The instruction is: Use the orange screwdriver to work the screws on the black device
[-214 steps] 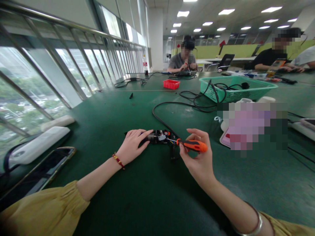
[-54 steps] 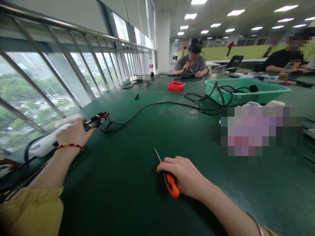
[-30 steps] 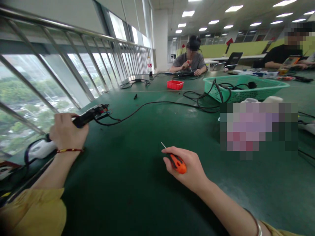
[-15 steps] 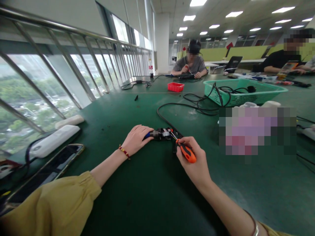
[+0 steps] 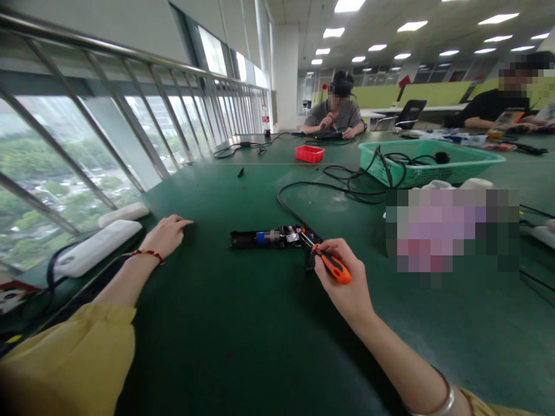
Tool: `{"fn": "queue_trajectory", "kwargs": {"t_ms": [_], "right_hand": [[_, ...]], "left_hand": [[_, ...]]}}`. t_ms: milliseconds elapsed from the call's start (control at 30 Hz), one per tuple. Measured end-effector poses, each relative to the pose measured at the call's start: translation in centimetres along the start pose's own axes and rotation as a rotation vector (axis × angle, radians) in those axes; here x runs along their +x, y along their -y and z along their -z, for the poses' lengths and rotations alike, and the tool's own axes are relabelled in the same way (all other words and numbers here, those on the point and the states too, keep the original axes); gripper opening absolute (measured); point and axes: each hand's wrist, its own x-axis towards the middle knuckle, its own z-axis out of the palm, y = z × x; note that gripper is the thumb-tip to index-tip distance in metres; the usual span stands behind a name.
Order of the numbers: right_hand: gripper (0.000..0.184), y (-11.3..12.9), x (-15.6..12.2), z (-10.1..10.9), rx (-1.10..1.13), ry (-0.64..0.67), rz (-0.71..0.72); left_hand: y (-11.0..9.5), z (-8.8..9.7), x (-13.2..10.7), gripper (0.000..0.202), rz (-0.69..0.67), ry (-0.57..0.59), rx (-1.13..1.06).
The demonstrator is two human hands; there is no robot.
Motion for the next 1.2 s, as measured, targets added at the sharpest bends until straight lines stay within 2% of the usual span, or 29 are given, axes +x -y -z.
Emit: {"fn": "queue_trajectory", "kwargs": {"t_ms": [67,133,233,300,367,433,467,500,533,633,767,900,1033,1200], "right_hand": [[0.013,0.0,0.0,0.0,-0.005,-0.001,-0.001],[0.014,0.0,0.0,0.0,-0.009,0.005,-0.006],[0.015,0.0,-0.1,-0.1,-0.019,0.008,-0.007],[0.014,0.1,-0.1,-0.1,-0.027,-0.031,0.005],[0.015,0.1,0.0,-0.2,-0.039,-0.099,0.025],[0.015,0.0,0.2,-0.2,-0.057,-0.147,0.028],[0.014,0.0,0.2,-0.2,-0.058,-0.147,0.014],[0.014,-0.1,0.3,-0.2,-0.049,-0.136,-0.009],[0.014,-0.1,0.3,-0.3,-0.032,-0.119,-0.038],[0.016,-0.2,0.2,-0.3,0.035,-0.099,-0.109],[0.017,-0.1,-0.1,-0.2,0.055,-0.103,-0.112],[0.017,0.1,-0.5,-0.2,0.098,-0.063,-0.091],[0.017,0.5,-0.7,-0.3,0.103,0.008,-0.071],[0.016,0.8,-0.6,-0.3,0.124,0.036,-0.092]], "left_hand": [[-1.0,1.0,-0.1,0.041,0.020,0.052,0.047],[-3.0,2.4,-0.6,0.037,0.079,0.144,0.123],[-7.6,4.4,-2.6,0.033,0.144,0.210,0.234],[-11.3,5.0,-4.8,0.034,0.107,0.216,0.240],[-15.1,4.9,-7.1,0.031,-0.071,0.195,0.152],[-18.2,4.3,-9.0,0.027,-0.393,0.093,-0.009],[-19.4,3.8,-9.7,0.025,-0.562,0.046,-0.077],[-20.3,3.4,-10.0,0.023,-0.667,-0.005,-0.100],[-20.9,3.0,-10.0,0.022,-0.703,-0.046,-0.088],[-21.1,2.3,-8.9,0.016,-0.676,-0.086,-0.085],[-19.7,2.0,-7.1,0.004,-0.641,-0.033,-0.293],[-18.7,1.7,-6.7,0.004,-0.586,-0.031,-0.449],[-18.1,1.6,-6.5,0.005,-0.561,-0.029,-0.466],[-17.7,1.9,-6.5,0.004,-0.603,-0.022,-0.440]]}}
